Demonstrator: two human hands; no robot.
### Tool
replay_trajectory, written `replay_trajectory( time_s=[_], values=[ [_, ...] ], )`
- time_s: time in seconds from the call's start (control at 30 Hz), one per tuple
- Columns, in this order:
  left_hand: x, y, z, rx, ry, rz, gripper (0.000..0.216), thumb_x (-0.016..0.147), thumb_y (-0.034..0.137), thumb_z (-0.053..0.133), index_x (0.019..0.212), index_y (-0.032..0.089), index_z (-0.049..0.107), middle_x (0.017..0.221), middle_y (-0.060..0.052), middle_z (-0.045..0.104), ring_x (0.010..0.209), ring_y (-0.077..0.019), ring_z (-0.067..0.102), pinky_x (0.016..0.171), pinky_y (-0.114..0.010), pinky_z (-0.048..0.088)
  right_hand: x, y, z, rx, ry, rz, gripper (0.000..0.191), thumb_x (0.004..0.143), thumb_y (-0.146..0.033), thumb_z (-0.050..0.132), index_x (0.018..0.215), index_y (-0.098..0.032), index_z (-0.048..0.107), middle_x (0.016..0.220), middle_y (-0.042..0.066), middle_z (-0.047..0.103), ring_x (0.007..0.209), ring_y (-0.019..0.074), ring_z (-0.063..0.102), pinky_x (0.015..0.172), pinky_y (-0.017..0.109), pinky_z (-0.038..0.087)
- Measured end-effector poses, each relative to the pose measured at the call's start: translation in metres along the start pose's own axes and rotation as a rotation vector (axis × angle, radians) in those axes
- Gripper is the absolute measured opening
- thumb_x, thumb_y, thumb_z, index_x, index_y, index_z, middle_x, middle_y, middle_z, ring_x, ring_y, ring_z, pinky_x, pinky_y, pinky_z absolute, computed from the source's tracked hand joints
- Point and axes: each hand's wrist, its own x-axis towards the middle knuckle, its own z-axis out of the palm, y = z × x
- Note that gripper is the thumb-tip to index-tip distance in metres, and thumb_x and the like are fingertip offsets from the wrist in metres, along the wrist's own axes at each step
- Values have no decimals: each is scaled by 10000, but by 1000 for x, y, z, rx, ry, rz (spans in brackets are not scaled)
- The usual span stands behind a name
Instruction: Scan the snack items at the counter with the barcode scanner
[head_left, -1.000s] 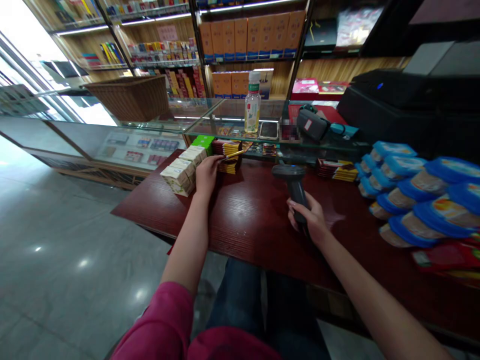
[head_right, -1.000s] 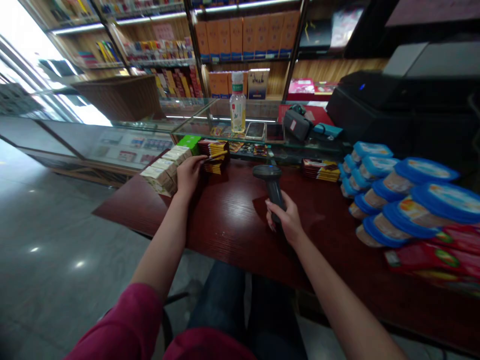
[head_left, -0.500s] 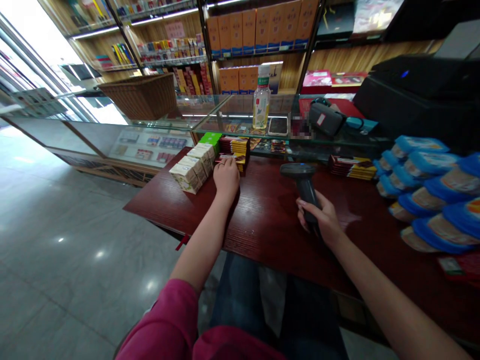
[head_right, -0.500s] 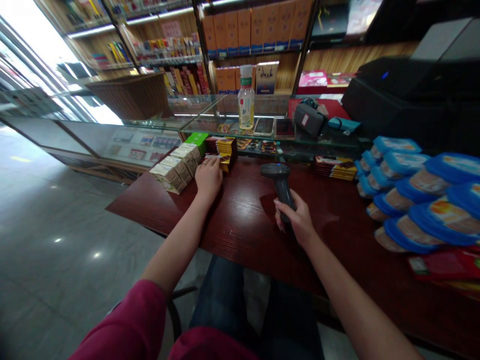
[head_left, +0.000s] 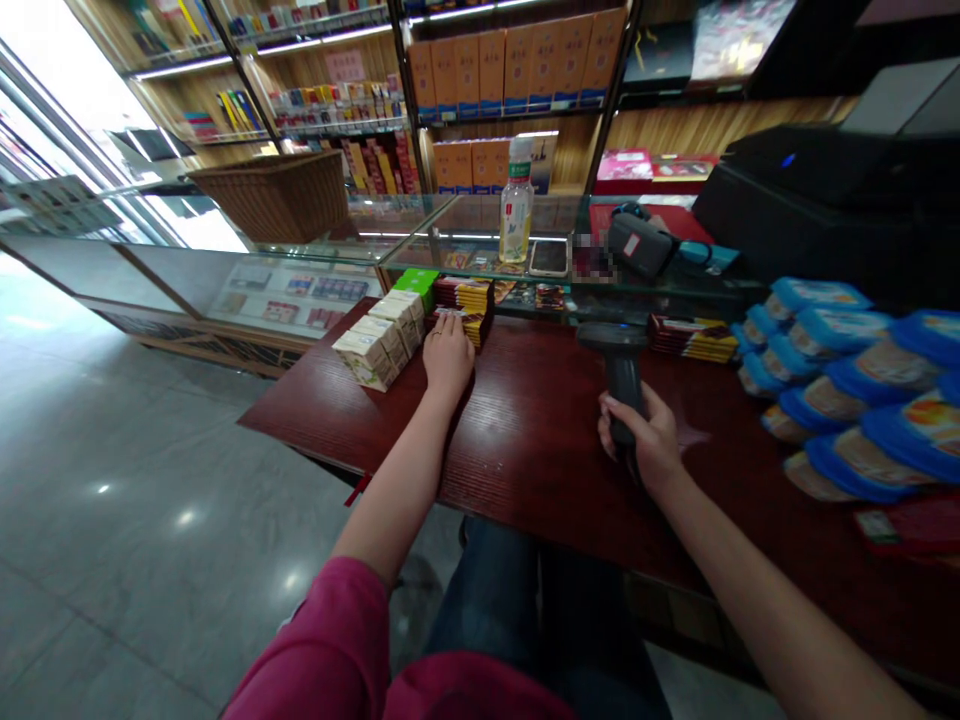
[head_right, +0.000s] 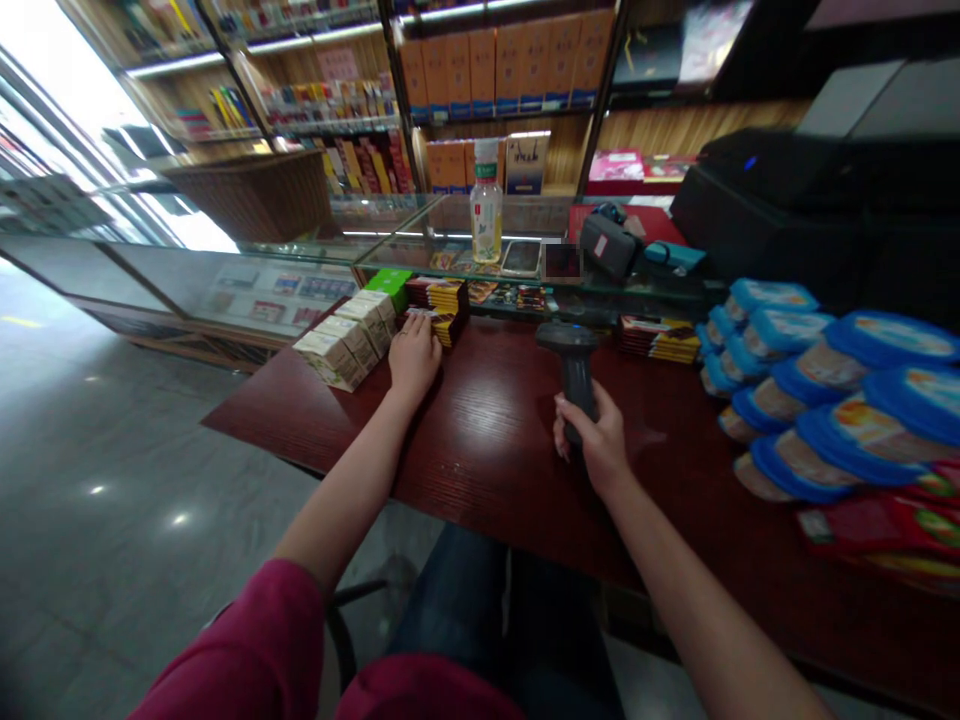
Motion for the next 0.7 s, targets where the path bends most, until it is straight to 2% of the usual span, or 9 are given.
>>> replay_trajectory(
  time_s=[0.13,0.23,0.37,0.43,0.53,0.6,0.7],
  values=[
    [-2,10,-2,-29,49,63,587,986,136,453,1566,53,494,1665,-201,457,1585,-290,406,1289,-436,361,9,-4,-22,-10,152,-116,338,771,-383,843,916,-246,569,609,-81,579,359,107,513,281,217,381],
    [-10,38,3,-95,26,251,607,975,110,453,1580,92,483,1674,-175,453,1597,-273,385,1303,-445,337,18,-8,-52,-78,240,-190,400,741,-385,859,951,-250,546,641,-86,590,358,102,512,285,213,383],
    [-19,109,28,-228,-67,524,601,973,94,455,1572,117,499,1665,-159,473,1576,-262,424,1296,-432,364,20,-8,-91,-178,310,-249,475,732,-408,852,1045,-262,527,807,-66,642,387,82,531,303,207,411],
    [-19,151,46,-314,-99,594,620,958,64,449,1576,104,487,1671,-170,461,1583,-254,412,1304,-425,363,17,-6,-102,-204,347,-258,470,760,-424,821,1088,-263,525,826,-58,635,391,77,524,311,208,415],
    [-8,208,74,-440,-134,619,671,937,32,453,1604,93,436,1700,-190,406,1610,-244,359,1314,-437,356,13,-5,-106,-203,417,-295,453,804,-430,767,1147,-271,517,841,-52,610,395,70,496,312,212,409],
    [4,235,89,-493,-154,611,684,941,30,468,1620,90,405,1719,-204,361,1630,-245,313,1317,-446,349,12,-5,-105,-196,416,-289,521,804,-422,764,1232,-280,504,869,-40,612,410,73,499,327,222,425],
    [22,255,104,-527,-217,640,690,931,10,513,1610,84,417,1721,-222,346,1643,-248,274,1324,-450,329,16,-5,-104,-181,393,-232,619,794,-421,772,1322,-289,477,883,-28,615,430,80,497,337,230,432]
  ],
)
